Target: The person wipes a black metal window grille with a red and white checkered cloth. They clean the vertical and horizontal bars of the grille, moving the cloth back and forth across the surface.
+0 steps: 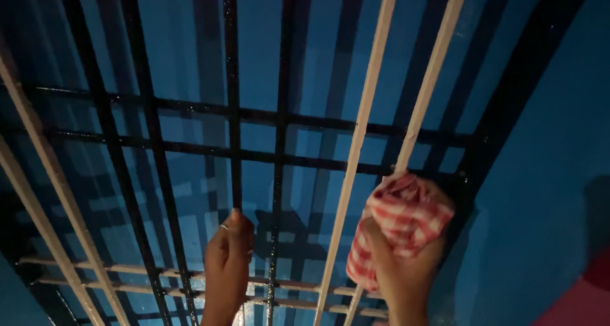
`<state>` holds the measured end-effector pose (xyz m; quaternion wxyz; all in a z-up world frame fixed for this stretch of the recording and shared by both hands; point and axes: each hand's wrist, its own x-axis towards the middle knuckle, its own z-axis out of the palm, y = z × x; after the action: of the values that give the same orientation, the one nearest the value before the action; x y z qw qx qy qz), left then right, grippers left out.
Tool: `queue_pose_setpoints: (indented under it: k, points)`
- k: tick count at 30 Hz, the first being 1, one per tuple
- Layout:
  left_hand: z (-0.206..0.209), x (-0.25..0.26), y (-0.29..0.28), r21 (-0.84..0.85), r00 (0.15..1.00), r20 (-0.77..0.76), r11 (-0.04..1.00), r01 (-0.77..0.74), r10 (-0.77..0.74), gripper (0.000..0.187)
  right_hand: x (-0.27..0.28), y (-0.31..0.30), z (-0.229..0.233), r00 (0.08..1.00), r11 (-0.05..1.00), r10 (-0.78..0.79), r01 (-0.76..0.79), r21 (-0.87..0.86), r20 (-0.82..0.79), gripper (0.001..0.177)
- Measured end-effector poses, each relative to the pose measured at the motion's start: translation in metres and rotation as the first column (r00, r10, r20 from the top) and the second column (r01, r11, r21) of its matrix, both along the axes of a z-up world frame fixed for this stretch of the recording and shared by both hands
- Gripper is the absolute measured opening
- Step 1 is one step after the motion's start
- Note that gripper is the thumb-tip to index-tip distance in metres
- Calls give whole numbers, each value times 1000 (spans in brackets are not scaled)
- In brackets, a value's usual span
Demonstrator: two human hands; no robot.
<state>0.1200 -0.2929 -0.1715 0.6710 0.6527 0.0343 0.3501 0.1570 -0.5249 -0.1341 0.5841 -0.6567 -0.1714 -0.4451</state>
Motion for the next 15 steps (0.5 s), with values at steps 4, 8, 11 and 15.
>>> queue_pose_setpoints:
  k: [4,8,11,15]
  points:
    - [-3,0,0,-77,999,-41,997,-3,0,55,4,2,-6,999,999,31,-30,-27,43,49]
    - [-8,-1,3,11,1000,10,1000,-19,19,57,0,8,-44,994,997,78,-79,-12,-77,47]
    - [-9,3,3,-16,999,-26,999,-29,28,56,-5,11,-50,994,994,106,-107,-28,-39,46]
    - [-10,3,4,28,999,49,999,18,-19,57,-4,4,-15,998,996,53,-50,-76,39,44]
